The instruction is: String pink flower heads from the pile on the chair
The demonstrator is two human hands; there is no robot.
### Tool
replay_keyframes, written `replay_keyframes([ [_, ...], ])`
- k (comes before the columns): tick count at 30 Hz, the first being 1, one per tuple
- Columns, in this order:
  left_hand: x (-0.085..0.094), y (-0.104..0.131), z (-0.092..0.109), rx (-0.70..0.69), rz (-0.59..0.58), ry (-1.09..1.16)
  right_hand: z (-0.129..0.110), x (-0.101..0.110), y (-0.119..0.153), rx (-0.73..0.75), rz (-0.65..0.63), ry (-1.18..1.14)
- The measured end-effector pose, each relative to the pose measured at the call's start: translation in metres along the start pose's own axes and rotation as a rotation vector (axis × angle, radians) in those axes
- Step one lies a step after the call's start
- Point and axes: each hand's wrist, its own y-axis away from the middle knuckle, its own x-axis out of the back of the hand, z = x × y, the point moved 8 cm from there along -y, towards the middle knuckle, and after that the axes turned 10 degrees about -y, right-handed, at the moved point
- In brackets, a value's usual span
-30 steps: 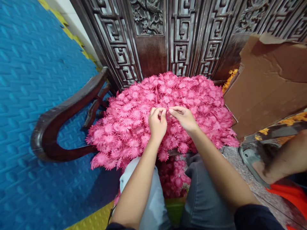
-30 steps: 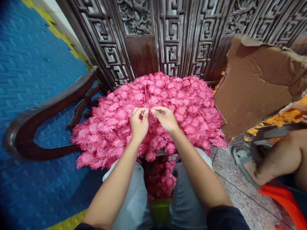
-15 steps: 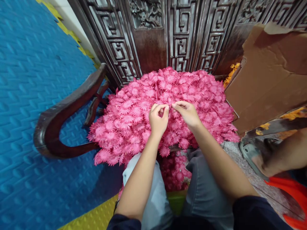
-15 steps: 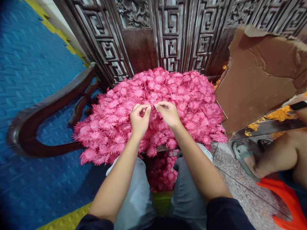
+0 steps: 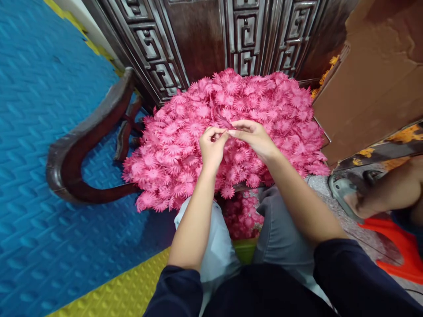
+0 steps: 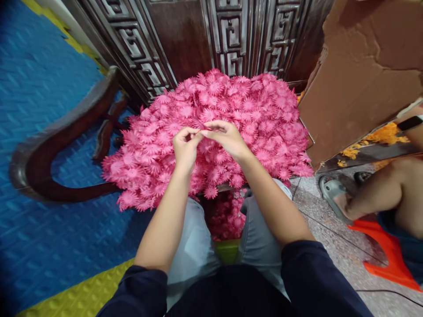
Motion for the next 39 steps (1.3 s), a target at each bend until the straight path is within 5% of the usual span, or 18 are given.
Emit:
replay_keyframes([
  [12, -0.008, -0.001, -0.005, 0.110, -0.107, 0.141, 0.000, 0.005, -0.001, -0.045, 0.026, 0.024],
  [16, 0.007, 0.001, 0.003, 0.028, 0.087, 0.031, 0.010, 0.016, -0.003, -0.092, 0.103, -0.028],
  [21, 0.055, 0.004, -0.005, 0.042, 0.560, -0.114, 0.013, 0.038, -0.006, -0.110, 0.272, -0.078],
  [24, 0.078, 0.000, -0.015, 0.067, 0.683, -0.232, 0.009, 0.048, -0.006, -0.100, 0.343, -0.051],
  [29, 0.071, -0.006, -0.014, 0.020, 0.541, -0.309, 0.005, 0.041, -0.004, -0.046, 0.301, 0.044],
  [36, 0.007, 0.007, 0.024, -0.239, 0.092, -0.430, 0.014, 0.021, -0.003, -0.082, 0.211, 0.031],
  [39, -0.005, 0.011, 0.023, -0.232, 0.010, -0.449, 0.011, 0.017, -0.003, -0.048, 0.172, 0.038],
])
